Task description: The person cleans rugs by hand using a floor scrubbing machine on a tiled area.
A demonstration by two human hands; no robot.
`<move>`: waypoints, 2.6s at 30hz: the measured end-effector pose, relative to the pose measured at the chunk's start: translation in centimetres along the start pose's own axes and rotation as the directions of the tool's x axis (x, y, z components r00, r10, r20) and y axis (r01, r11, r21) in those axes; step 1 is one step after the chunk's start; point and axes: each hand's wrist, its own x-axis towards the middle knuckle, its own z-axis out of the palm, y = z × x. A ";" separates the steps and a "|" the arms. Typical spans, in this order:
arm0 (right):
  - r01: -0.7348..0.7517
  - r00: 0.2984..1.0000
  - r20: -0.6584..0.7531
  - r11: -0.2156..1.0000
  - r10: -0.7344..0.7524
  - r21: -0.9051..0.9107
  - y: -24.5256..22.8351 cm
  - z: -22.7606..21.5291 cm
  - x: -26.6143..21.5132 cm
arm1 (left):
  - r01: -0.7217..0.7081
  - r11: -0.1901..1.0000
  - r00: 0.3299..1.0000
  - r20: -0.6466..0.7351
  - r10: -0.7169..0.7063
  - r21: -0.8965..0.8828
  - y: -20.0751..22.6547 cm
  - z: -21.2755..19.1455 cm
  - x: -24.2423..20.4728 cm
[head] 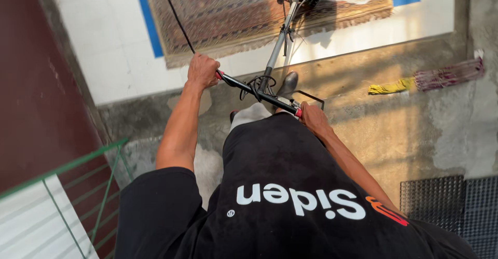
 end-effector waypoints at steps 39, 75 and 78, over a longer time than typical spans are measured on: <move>0.643 0.763 0.409 0.653 -0.501 -0.399 -36.4 6.6 -8.7 | 0.615 0.771 0.694 -0.350 -0.629 -0.163 -3.8 -0.8 -56.9; 0.135 0.986 0.125 0.974 -0.113 -0.183 -0.8 0.1 -26.9 | 0.075 0.997 0.968 -0.241 -0.074 -0.002 21.4 -0.4 -32.5; 0.088 0.994 0.077 0.987 -0.078 -0.138 -0.2 0.1 -27.5 | 0.011 1.000 0.974 -0.225 -0.010 0.004 20.9 -0.9 -29.9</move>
